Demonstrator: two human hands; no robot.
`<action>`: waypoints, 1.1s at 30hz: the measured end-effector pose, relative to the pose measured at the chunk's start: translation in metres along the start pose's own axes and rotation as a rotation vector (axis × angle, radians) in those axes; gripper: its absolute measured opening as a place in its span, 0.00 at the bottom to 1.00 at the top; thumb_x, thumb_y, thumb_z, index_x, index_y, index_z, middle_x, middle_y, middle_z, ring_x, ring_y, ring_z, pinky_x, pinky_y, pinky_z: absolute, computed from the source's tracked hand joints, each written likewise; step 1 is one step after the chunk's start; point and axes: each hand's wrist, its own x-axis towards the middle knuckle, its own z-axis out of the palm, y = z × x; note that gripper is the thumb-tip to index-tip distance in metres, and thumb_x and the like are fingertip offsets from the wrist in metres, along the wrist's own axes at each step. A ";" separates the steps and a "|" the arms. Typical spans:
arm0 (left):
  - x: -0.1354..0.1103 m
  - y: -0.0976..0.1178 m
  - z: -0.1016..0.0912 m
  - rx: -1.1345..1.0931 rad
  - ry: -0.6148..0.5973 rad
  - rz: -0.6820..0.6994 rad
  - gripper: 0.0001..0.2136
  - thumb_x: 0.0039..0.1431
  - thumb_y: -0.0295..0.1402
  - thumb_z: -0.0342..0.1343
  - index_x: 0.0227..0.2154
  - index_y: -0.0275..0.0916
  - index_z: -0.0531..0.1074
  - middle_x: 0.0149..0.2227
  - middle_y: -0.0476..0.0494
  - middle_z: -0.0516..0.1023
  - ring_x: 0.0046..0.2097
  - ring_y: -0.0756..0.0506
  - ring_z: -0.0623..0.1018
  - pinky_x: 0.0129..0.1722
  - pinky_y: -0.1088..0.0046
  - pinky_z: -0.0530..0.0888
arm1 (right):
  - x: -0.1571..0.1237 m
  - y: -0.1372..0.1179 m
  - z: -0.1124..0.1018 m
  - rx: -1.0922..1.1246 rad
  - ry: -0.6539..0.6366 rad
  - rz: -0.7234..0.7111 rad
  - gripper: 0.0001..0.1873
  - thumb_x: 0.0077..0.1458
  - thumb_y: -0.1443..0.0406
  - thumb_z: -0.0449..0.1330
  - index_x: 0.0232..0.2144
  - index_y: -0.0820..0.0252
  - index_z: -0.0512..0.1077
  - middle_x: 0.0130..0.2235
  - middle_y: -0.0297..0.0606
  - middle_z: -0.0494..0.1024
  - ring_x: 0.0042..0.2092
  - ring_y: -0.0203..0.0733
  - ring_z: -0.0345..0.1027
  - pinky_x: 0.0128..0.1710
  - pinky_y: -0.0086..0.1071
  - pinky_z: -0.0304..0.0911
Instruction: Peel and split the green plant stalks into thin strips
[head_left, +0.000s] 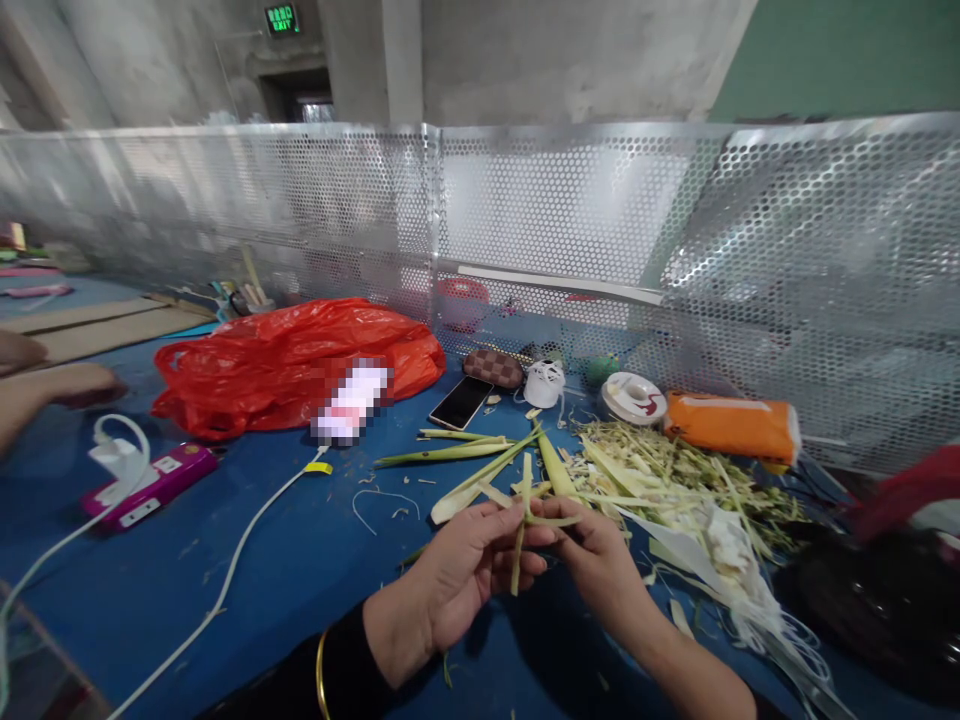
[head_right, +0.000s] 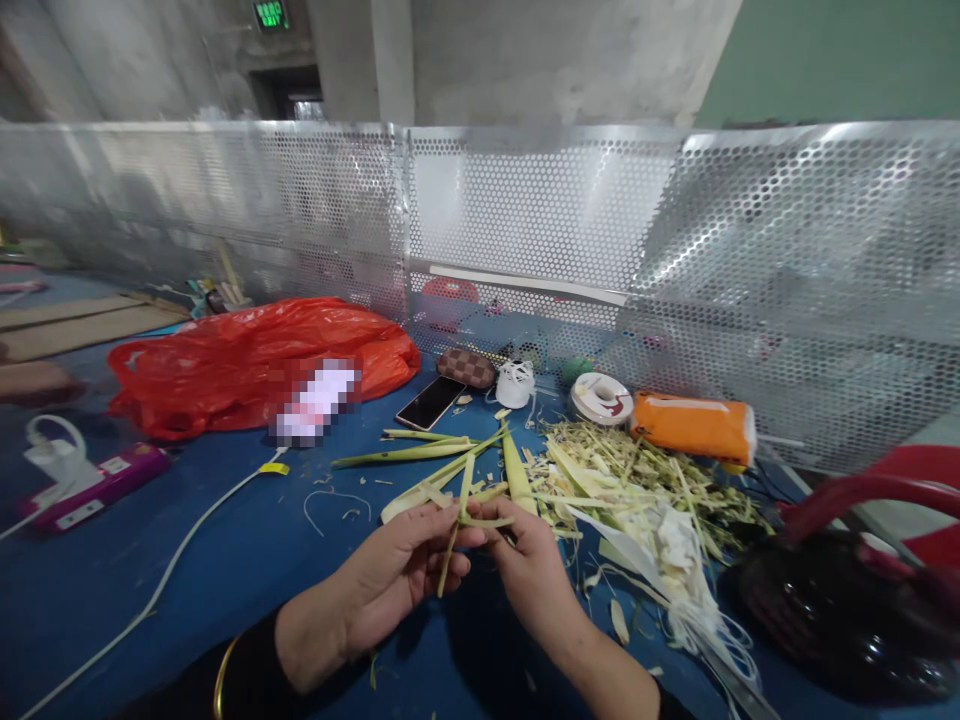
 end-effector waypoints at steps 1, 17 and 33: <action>0.000 -0.001 0.000 0.007 0.005 0.000 0.11 0.52 0.34 0.62 0.36 0.33 0.74 0.31 0.40 0.81 0.24 0.51 0.77 0.25 0.78 0.73 | 0.000 0.000 -0.001 -0.019 -0.006 -0.004 0.09 0.53 0.63 0.58 0.27 0.60 0.76 0.28 0.37 0.79 0.32 0.41 0.71 0.33 0.31 0.65; 0.002 -0.003 0.000 0.182 0.033 0.053 0.11 0.55 0.35 0.59 0.39 0.33 0.75 0.35 0.38 0.81 0.28 0.50 0.79 0.27 0.79 0.73 | -0.004 0.003 -0.001 -0.266 0.048 -0.052 0.13 0.47 0.73 0.50 0.30 0.58 0.73 0.30 0.36 0.79 0.33 0.41 0.72 0.35 0.32 0.64; 0.000 -0.005 0.002 0.236 0.135 0.073 0.12 0.53 0.33 0.60 0.38 0.31 0.78 0.31 0.38 0.81 0.22 0.54 0.75 0.23 0.82 0.69 | 0.001 0.005 -0.002 -0.013 -0.027 0.100 0.07 0.52 0.65 0.56 0.29 0.59 0.75 0.30 0.37 0.78 0.34 0.43 0.70 0.36 0.32 0.62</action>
